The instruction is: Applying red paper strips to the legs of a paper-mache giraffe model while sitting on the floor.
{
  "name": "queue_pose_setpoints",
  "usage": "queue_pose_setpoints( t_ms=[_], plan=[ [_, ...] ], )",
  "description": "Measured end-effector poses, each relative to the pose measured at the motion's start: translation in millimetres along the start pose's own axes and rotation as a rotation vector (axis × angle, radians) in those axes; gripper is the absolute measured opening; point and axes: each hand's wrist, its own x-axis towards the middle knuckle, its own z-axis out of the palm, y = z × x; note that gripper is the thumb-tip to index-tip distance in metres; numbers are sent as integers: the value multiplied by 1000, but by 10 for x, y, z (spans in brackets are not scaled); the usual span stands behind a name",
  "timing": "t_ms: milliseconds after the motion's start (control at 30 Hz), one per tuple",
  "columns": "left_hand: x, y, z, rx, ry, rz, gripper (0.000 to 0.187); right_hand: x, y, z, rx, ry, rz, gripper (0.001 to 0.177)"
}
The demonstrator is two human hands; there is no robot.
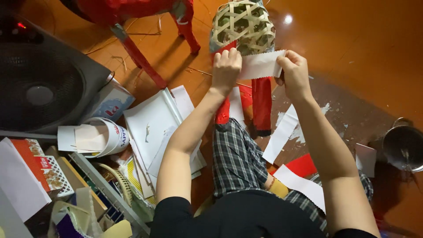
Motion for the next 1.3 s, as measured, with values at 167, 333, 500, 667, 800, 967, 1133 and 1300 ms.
queue_pose_setpoints(
  t_ms=[167,333,500,667,800,967,1133,1300],
  plan=[
    [35,59,-243,-219,-82,-28,3,67,-384,238,-255,-152,-111,14],
    [-28,-185,-899,-992,-199,-374,49,448,-388,811,-456,-279,-416,19],
    [57,-271,-655,-1203,-55,-746,36,409,-417,1116,-655,-304,-492,21],
    [-157,-465,-385,-1233,8,-896,19,447,128,770,-683,-158,-472,30],
    [-345,-571,-128,-1435,16,-1027,41,244,509,822,-568,-316,-368,80],
    [-281,-649,-107,-1444,116,-1022,14,271,557,907,-456,-260,-376,93],
    [-266,-645,95,-1532,172,-1063,9,314,344,943,-391,-205,-344,78],
    [-359,-527,522,-1686,259,-1078,10,435,369,905,-319,-222,-275,79]
  ],
)
